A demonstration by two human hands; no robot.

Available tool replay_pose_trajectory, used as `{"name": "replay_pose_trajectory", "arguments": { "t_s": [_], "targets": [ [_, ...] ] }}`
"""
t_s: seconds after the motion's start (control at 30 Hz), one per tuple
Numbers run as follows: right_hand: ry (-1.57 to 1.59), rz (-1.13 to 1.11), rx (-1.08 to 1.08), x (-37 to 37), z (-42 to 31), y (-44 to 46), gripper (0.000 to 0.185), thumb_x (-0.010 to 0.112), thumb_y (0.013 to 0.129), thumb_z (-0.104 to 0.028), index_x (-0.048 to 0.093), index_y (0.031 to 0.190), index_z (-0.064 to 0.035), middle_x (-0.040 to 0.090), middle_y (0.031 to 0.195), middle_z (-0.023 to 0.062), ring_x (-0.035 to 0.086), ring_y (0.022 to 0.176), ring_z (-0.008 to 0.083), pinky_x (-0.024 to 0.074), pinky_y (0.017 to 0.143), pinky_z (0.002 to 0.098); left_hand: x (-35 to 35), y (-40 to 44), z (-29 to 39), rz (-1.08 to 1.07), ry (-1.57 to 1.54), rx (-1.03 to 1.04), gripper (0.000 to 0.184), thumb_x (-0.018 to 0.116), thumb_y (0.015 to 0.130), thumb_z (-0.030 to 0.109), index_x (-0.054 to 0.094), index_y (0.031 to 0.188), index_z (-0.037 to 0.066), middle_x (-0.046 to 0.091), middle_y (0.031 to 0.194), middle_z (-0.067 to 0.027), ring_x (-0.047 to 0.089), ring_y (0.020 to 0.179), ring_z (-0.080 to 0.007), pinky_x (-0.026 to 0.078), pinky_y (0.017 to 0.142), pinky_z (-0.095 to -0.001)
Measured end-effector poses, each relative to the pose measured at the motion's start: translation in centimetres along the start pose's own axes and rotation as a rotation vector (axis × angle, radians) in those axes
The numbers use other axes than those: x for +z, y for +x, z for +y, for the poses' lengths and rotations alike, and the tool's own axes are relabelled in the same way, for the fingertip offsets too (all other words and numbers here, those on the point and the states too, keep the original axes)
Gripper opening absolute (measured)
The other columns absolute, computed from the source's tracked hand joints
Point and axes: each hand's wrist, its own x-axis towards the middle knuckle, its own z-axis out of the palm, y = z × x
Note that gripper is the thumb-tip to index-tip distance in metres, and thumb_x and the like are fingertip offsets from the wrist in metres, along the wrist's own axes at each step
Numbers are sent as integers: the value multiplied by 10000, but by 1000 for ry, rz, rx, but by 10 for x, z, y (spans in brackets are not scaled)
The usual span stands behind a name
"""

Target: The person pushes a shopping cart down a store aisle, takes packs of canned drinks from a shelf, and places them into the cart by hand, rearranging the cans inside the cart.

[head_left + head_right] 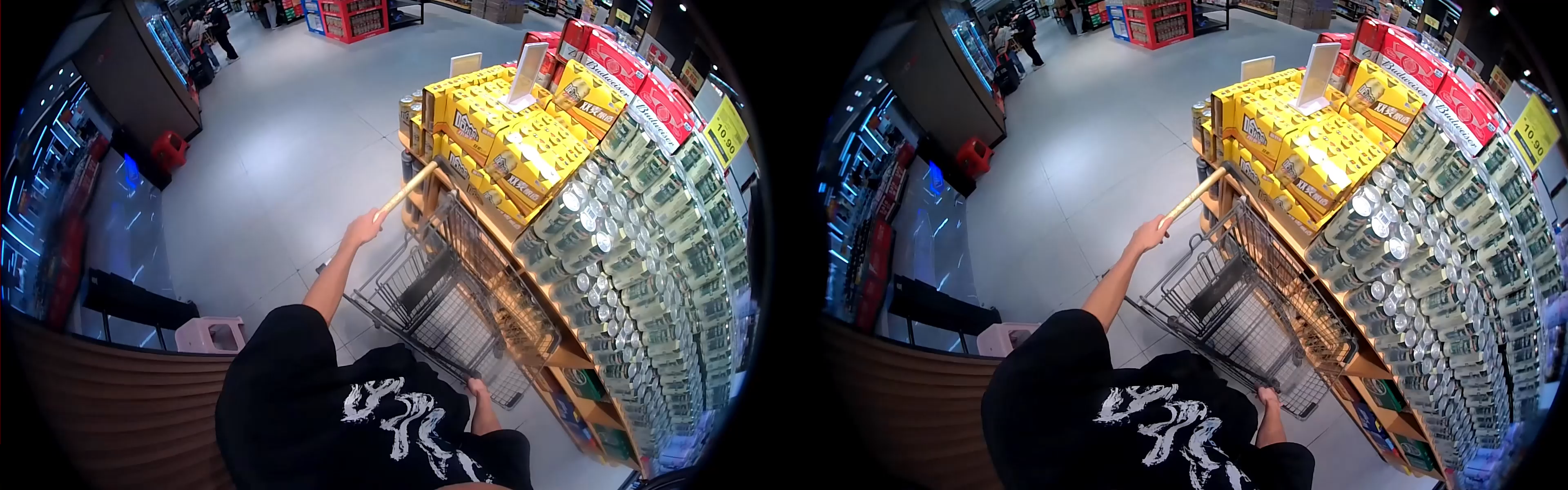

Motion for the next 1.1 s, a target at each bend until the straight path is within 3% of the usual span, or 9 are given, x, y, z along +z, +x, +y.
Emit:
{"name": "replay_pose_trajectory", "arguments": {
  "t_s": [0.07, 0.1, 0.37, 0.5, 0.7, 0.83, 0.9, 0.97, 1.1],
  "targets": [
    [-78, 45, 38, -7, 7, -15, 755, 330, 847, -677, 694, 1043, -44, 640, 1103, 196, 534, 1157, 303, 329, 1029, 379, 10, 0, 3, 5, -27, -29, 555, 352, 908, 600, 530, 1183, 151, 698, 861, -68, 671, 785, -195, 493, 770, -357],
    [-41, 73, -24, 19, -13, 4, 783, 322, 839, -697, 696, 1031, -37, 646, 1090, 191, 530, 1159, 306, 331, 1027, 379, -11, -3, -5, 36, -13, -18, 555, 351, 909, 598, 531, 1180, 149, 698, 859, -69, 670, 771, -193, 494, 761, -355],
    [23, 120, -70, 48, 80, -4, 920, 268, 800, -804, 696, 938, -1, 683, 965, 154, 585, 1080, 283, 379, 968, 370, 22, -86, 10, -6, -59, -87, 556, 360, 910, 590, 522, 1185, 135, 700, 860, -75, 665, 713, -187, 501, 708, -332],
    [-10, 226, -91, 65, 115, -47, 889, 266, 790, -822, 712, 920, -64, 684, 966, 115, 602, 1043, 287, 392, 949, 350, 42, -133, 8, 6, -109, -46, 565, 359, 916, 591, 523, 1208, 136, 693, 834, -79, 661, 697, -179, 498, 705, -329],
    [-74, 409, -133, 87, 167, -87, 735, 325, 825, -760, 712, 1000, -161, 667, 1055, 107, 545, 1139, 288, 196, 1037, 604, 94, -150, -9, -39, -346, 113, 556, 392, 919, 584, 509, 1206, 122, 673, 785, -89, 650, 657, -167, 511, 584, -325],
    [63, 565, -73, 101, 180, -144, 554, 434, 843, -677, 705, 993, -219, 618, 1171, 69, 419, 1268, 274, 73, 1065, 651, 96, -187, 18, -314, -438, -106, 572, 438, 899, 599, 504, 1196, 116, 657, 793, -115, 641, 645, -157, 484, 526, -289],
    [255, 765, -44, 120, 197, -143, 462, 538, 814, -634, 694, 896, -207, 440, 1382, 84, 239, 1370, 320, -7, 1056, 672, 104, -204, 35, -389, -463, -149, 606, 444, 881, 631, 514, 1185, 111, 662, 802, -114, 636, 631, -154, 475, 547, -290],
    [278, 942, 52, 132, 211, -150, 500, 523, 827, -636, 638, 1053, -205, 316, 1439, 226, 153, 1394, 381, -14, 1069, 643, 122, -207, 41, -423, -451, -123, 631, 438, 875, 647, 524, 1176, 99, 670, 807, -97, 635, 638, -154, 476, 572, -304],
    [653, 1233, 321, 176, 231, -143, 756, 603, 764, -650, 486, 1297, -127, 73, 1501, 280, 39, 1406, 421, 69, 1109, 571, 155, -225, 63, -331, -357, 19, 559, 483, 895, 564, 540, 1113, 52, 652, 814, -115, 628, 606, -158, 465, 482, -275]
  ]
}}
